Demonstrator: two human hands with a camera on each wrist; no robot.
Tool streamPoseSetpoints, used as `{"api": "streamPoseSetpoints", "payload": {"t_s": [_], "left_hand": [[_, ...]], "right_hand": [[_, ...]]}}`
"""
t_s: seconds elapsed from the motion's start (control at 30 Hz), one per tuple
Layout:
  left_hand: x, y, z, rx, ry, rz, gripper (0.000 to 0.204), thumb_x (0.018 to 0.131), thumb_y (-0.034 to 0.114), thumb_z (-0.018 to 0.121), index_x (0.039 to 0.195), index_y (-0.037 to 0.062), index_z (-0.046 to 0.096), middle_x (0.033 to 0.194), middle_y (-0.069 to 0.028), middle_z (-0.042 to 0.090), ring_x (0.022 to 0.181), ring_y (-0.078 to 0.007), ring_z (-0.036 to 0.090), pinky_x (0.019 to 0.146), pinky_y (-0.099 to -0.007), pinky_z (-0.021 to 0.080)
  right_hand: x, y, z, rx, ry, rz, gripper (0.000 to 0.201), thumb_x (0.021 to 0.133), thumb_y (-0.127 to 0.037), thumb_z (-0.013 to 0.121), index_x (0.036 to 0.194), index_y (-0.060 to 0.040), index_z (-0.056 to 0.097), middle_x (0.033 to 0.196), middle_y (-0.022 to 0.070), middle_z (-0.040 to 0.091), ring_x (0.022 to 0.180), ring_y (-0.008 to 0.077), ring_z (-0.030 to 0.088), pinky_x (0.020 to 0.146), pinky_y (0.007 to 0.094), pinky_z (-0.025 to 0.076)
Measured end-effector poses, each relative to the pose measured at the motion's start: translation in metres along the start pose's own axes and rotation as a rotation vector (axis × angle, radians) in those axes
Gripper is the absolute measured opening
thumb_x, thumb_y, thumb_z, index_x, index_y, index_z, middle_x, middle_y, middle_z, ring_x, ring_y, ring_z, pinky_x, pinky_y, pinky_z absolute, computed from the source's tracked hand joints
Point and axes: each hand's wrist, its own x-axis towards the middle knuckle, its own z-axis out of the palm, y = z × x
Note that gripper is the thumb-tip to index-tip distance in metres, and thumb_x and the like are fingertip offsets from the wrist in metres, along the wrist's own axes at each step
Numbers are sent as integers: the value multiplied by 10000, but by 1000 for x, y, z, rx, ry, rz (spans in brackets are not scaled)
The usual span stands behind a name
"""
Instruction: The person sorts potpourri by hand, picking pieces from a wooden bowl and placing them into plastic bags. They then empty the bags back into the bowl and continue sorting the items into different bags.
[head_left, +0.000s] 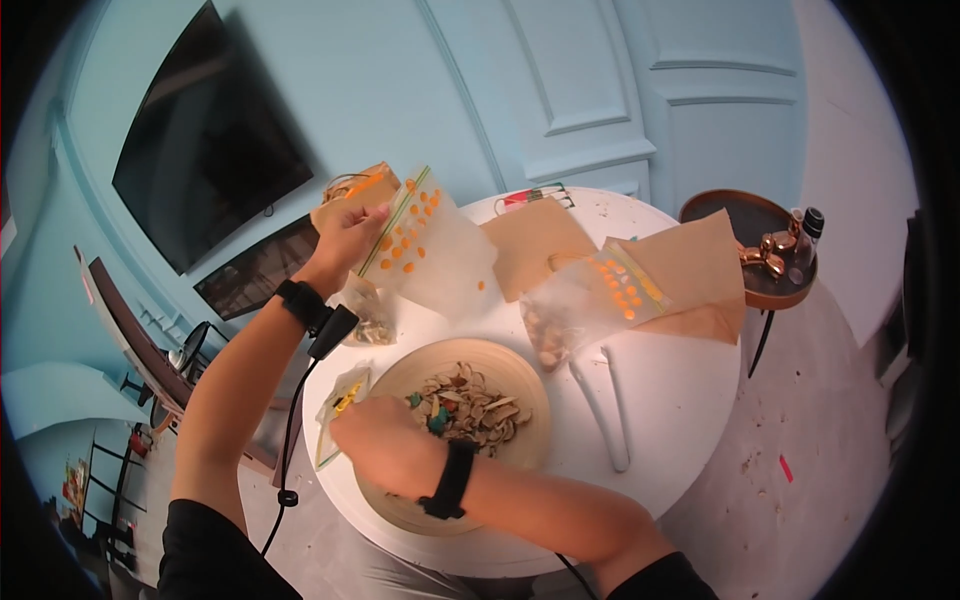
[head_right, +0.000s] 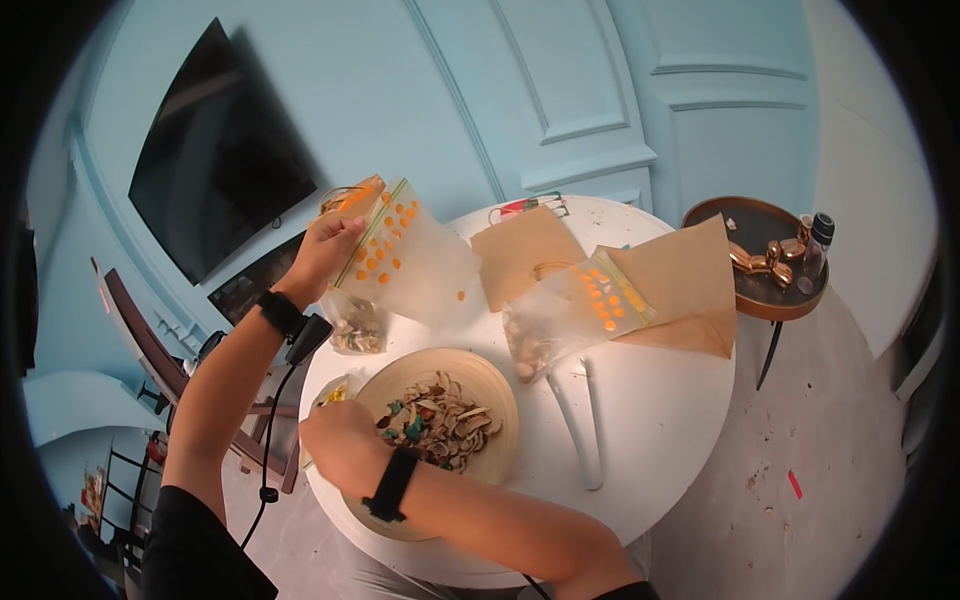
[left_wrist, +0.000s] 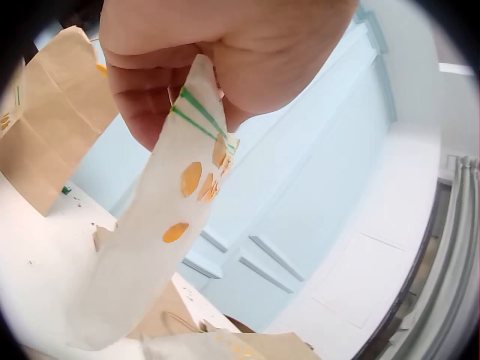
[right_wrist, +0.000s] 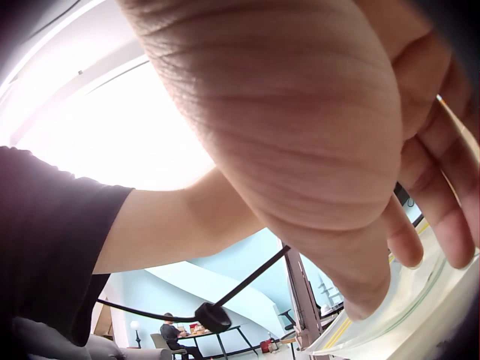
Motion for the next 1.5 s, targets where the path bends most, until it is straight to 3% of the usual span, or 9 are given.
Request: {"api": "streamPoseSetpoints", "payload": {"t_s": [0.33,0.5,0.83,1.07,1.17,1.23,1.33,1.37,1.5], "left_hand": [[-194,98,-75,-291,420,320,248,1007,258,676,993,13,707,890,9,675,777,-22,579,703,-189,455],[-321,54,-122,-154,615,376,225,1041,214,614,1020,-3,667,935,-9,685,800,-50,620,734,-199,486],[-478,-1,-107,-110,961,128,194,975,131,705,878,-36,690,787,10,656,686,-50,550,643,-204,413],[-457,-9,-120,84,798,-66,181,927,101,729,828,-49,711,661,-25,662,578,-63,560,540,-233,433],[-433,-6,-101,357,843,5,167,870,98,745,782,-36,701,575,-126,620,472,-175,573,489,-287,424],[-433,-9,-90,463,767,-9,154,860,129,740,758,20,700,595,-105,625,493,-234,604,490,-332,441],[-438,-26,-78,423,666,-18,185,866,165,737,758,16,710,576,-115,608,471,-232,579,488,-340,425],[-439,-26,-79,405,639,-27,160,863,154,736,759,36,707,601,-101,627,501,-242,609,490,-348,443],[-441,-40,-83,256,662,14,175,867,138,747,752,10,716,581,-94,638,472,-188,605,484,-288,453]], "right_hand": [[-5,21,-39,-68,16,97,250,861,-255,705,865,-6,727,858,194,727,882,375,718,810,460,567],[-3,38,-59,-90,-32,233,259,888,-297,693,914,-44,741,875,189,728,886,378,710,827,466,552],[-14,82,-48,-165,-68,303,316,877,-371,721,971,-70,747,873,159,742,861,343,713,789,429,557],[-5,101,-68,-134,-16,452,278,872,-345,739,922,-73,764,875,184,740,866,339,716,770,433,556],[14,152,-43,-221,-18,427,329,895,-376,716,940,-53,761,884,192,735,852,327,703,758,425,549],[22,191,-21,-357,-43,415,395,925,-407,689,997,-24,753,869,193,727,804,277,685,703,399,542],[44,199,-9,-209,-303,782,647,967,-574,558,1037,41,744,1036,261,720,917,393,694,843,440,533],[51,202,-5,-261,-407,861,758,962,-645,515,1082,72,728,1050,260,723,876,366,704,803,441,543],[70,210,7,-228,-500,1146,717,940,-621,556,1063,62,736,1035,231,729,803,311,693,735,436,548]]}}
